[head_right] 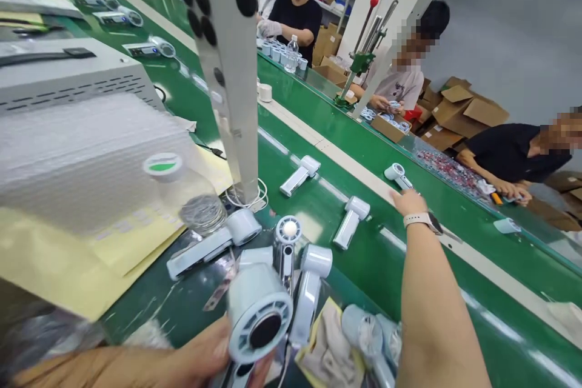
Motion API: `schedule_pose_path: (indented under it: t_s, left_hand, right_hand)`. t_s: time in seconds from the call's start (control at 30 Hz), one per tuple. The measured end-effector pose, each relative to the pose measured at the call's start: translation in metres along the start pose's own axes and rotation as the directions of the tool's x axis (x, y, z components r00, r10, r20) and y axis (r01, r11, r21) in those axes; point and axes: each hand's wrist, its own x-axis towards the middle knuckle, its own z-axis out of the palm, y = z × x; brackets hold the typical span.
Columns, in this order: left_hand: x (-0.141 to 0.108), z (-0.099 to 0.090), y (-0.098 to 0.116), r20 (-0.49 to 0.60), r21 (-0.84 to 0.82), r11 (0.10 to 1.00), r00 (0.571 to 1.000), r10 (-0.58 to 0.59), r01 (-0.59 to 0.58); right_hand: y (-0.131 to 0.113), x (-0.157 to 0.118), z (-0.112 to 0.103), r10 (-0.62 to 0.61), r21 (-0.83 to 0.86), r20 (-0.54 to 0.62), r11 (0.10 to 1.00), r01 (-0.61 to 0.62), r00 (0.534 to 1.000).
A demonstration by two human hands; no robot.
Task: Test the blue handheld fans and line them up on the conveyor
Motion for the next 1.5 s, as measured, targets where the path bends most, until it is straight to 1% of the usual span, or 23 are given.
schedule_pose_path:
  t_s: [0.03, 0.07, 0.13, 0.2, 0.3, 0.37, 0.43, 0.5, 0.6, 0.67, 0.73, 0.77, 0.8, 0.83, 0.87, 0.9, 0.97, 1.0, 1.07, 1.17, 1.27, 1.4, 1.5]
  left_hand:
    - [0.004, 0.005, 0.006, 0.034, 0.043, 0.999, 0.999, 0.009, -0.01]
    - [0.008, 0.009, 0.012, 0.038, 0.078, 0.997, 0.999, 0.026, -0.029]
    - [0.016, 0.013, 0.022, -0.018, 0.11, 0.989, 0.995, 0.103, -0.1]
    - [0.023, 0.014, 0.03, -0.092, 0.131, 0.971, 0.973, 0.212, -0.199]
    - [0.032, 0.012, 0.037, -0.184, 0.138, 0.933, 0.916, 0.355, -0.334]
    - [0.036, 0.013, 0.038, -0.182, 0.164, 0.904, 0.889, 0.421, -0.394]
    - [0.036, 0.015, 0.035, -0.12, 0.182, 0.895, 0.894, 0.432, -0.408]
    - [0.032, 0.02, 0.028, -0.032, 0.175, 0.916, 0.928, 0.372, -0.361]
    - [0.021, 0.025, 0.012, 0.047, 0.19, 0.952, 0.971, 0.236, -0.241]
    - [0.013, 0.025, 0.002, 0.036, 0.227, 0.954, 0.981, 0.191, -0.194]
    - [0.007, 0.023, 0.0, 0.049, 0.219, 0.962, 0.987, 0.156, -0.163]
    - [0.006, 0.022, 0.001, 0.076, 0.2, 0.969, 0.988, 0.132, -0.145]
    - [0.005, 0.022, 0.004, 0.11, 0.174, 0.977, 0.988, 0.108, -0.126]
    - [0.005, 0.022, 0.008, 0.145, 0.147, 0.983, 0.985, 0.09, -0.112]
    - [0.006, 0.024, 0.013, 0.168, 0.121, 0.986, 0.982, 0.09, -0.112]
    - [0.008, 0.025, 0.018, 0.179, 0.102, 0.987, 0.978, 0.106, -0.126]
    - [0.012, 0.03, 0.026, 0.179, 0.081, 0.98, 0.97, 0.166, -0.183]
    - [0.013, 0.032, 0.03, 0.17, 0.079, 0.973, 0.965, 0.201, -0.217]
    - [0.015, 0.035, 0.034, 0.152, 0.095, 0.959, 0.956, 0.253, -0.269]
    - [0.015, 0.033, 0.037, 0.115, 0.104, 0.951, 0.954, 0.278, -0.29]
    - [0.015, 0.027, 0.038, 0.093, 0.07, 0.956, 0.956, 0.278, -0.285]
    - [0.016, 0.023, 0.041, 0.085, 0.037, 0.957, 0.955, 0.285, -0.288]
    - [0.015, 0.024, 0.044, 0.069, 0.003, 0.952, 0.949, 0.306, -0.307]
  right_hand:
    - [-0.019, -0.011, 0.008, 0.005, 0.013, 0.055, 1.0, -0.006, 0.998]
    - [-0.039, -0.023, 0.017, 0.019, 0.023, 0.112, 1.0, -0.021, 0.994]
    - [-0.078, -0.046, 0.03, 0.036, 0.048, 0.174, 0.998, -0.046, 0.984]
    - [-0.112, -0.065, 0.028, 0.044, 0.08, 0.168, 0.995, -0.058, 0.985]
    - [-0.15, -0.094, -0.003, 0.031, 0.126, 0.069, 0.991, -0.039, 0.997]
    - [-0.172, -0.122, -0.027, -0.071, 0.167, -0.004, 0.983, 0.071, 0.997]
    - [-0.193, -0.158, -0.043, -0.174, 0.215, -0.045, 0.96, 0.179, 0.984]
    - [-0.208, -0.197, -0.049, -0.173, 0.279, -0.022, 0.945, 0.172, 0.985]
    - [-0.21, -0.253, -0.055, -0.07, 0.424, 0.074, 0.905, 0.032, 0.995]
    - [-0.198, -0.285, -0.061, -0.019, 0.582, 0.119, 0.811, -0.054, 0.993]
    - [-0.182, -0.311, -0.062, 0.113, 0.69, 0.143, 0.701, -0.181, 0.983]
    - [-0.176, -0.323, -0.058, 0.217, 0.66, 0.135, 0.708, -0.252, 0.967]
    - [-0.173, -0.334, -0.05, 0.316, 0.579, 0.112, 0.75, -0.32, 0.942]
    - [-0.174, -0.343, -0.038, 0.377, 0.482, 0.089, 0.794, -0.371, 0.922]
    - [-0.177, -0.35, -0.024, 0.401, 0.388, 0.075, 0.831, -0.398, 0.913]
    - [-0.183, -0.356, -0.008, 0.392, 0.325, 0.082, 0.859, -0.396, 0.916]
    - [-0.199, -0.363, 0.02, 0.311, 0.32, 0.135, 0.885, -0.338, 0.941]
    - [-0.205, -0.364, 0.03, 0.27, 0.339, 0.153, 0.889, -0.307, 0.951]
    - [-0.212, -0.365, 0.039, 0.208, 0.388, 0.176, 0.883, -0.262, 0.962]
    - [-0.206, -0.368, 0.033, 0.193, 0.476, 0.211, 0.836, -0.273, 0.958]
    - [-0.197, -0.372, 0.023, 0.206, 0.589, 0.277, 0.735, -0.335, 0.938]
    - [-0.203, -0.371, 0.017, 0.143, 0.719, 0.396, 0.566, -0.403, 0.907]
    - [-0.208, -0.369, 0.012, 0.152, 0.736, 0.406, 0.53, -0.421, 0.901]
